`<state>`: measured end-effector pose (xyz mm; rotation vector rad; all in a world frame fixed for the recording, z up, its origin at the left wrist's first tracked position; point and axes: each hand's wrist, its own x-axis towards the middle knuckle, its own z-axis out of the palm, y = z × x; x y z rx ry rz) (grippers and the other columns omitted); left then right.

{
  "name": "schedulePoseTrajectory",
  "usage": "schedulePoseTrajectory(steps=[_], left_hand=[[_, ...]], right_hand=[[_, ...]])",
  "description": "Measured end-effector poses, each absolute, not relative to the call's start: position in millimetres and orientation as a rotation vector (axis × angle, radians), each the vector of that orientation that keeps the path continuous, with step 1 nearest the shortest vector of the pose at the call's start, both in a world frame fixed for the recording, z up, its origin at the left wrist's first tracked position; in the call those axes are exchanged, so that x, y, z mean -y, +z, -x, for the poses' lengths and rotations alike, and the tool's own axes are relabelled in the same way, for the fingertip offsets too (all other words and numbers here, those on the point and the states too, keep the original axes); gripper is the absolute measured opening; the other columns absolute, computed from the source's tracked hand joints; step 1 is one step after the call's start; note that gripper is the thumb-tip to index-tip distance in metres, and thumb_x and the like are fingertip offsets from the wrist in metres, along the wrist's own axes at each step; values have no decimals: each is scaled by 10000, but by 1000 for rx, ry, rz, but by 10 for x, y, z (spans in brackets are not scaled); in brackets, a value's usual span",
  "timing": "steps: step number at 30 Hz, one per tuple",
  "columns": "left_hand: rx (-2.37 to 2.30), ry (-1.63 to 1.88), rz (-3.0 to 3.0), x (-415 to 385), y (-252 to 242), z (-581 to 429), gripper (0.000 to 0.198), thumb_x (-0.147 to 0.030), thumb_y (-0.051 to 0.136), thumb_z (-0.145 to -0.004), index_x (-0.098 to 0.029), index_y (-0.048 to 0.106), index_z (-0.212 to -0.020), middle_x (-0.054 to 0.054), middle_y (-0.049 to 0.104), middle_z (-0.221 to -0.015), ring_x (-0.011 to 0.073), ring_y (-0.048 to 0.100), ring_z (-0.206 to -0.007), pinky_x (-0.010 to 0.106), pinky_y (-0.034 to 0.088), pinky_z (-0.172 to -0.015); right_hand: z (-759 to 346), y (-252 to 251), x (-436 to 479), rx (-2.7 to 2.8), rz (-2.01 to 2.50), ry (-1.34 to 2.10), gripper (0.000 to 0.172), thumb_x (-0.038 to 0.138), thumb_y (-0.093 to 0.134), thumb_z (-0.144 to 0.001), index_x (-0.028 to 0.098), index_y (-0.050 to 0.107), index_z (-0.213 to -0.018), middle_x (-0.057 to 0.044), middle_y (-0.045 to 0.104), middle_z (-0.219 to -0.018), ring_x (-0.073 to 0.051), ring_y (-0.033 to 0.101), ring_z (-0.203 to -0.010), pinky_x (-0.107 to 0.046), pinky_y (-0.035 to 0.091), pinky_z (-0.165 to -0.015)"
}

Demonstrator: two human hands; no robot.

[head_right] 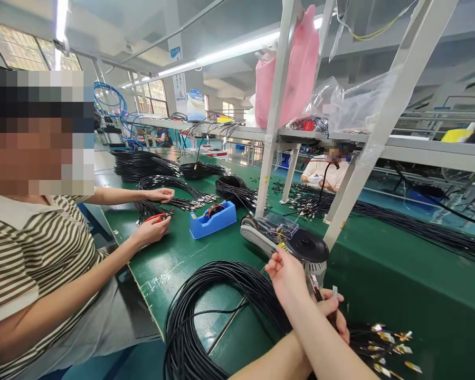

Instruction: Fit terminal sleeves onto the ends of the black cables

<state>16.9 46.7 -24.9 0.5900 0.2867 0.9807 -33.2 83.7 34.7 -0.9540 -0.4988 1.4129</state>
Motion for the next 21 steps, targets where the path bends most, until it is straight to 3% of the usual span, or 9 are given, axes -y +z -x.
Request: schedulePoseTrajectory(steps=[4,9,12,16,21], left_hand=[[-197,947,-683,-504,-314,-163,389,-474,622,-655,-202,456,-879,-35,586,-513,168,561,-510,285,377,-560],[-178,934,-726,-471,-268,-152,332,-417,588,-697,-194,438,-892,-40,590,-525,138,553,-500,265,381,-568],[-260,903,-695,-481,-212,-138,378,-430,626,-655,-188,431,-869,-31,581,-515,129,541,-474,257,391,-537],[-358,865,-678,-524,-177,-186,533,-469,722,-484,-164,428,-807,4,550,-448,137,490,-365,251,375,-426],[-425,912,-617,-468,-144,-195,498,-445,700,-502,-175,435,-826,-54,455,-360,79,328,-261,189,238,-329]], right_hand=[[318,333,-992,415,946,1308,191,145,501,-851,159,513,-661,37,518,-502,-59,445,-354,-142,442,-353],[376,333,-1044,397,968,1283,164,125,513,-842,146,527,-680,49,498,-450,-50,409,-314,-131,411,-316],[382,321,-1078,420,983,1274,117,124,548,-805,155,529,-693,60,497,-452,-45,404,-314,-134,413,-339],[454,336,-940,563,959,1353,123,163,591,-729,167,513,-634,93,440,-421,-33,356,-301,-133,367,-349],[569,487,-321,981,884,1639,119,196,669,-602,122,585,-563,15,511,-414,-93,420,-331,-199,323,-354]])
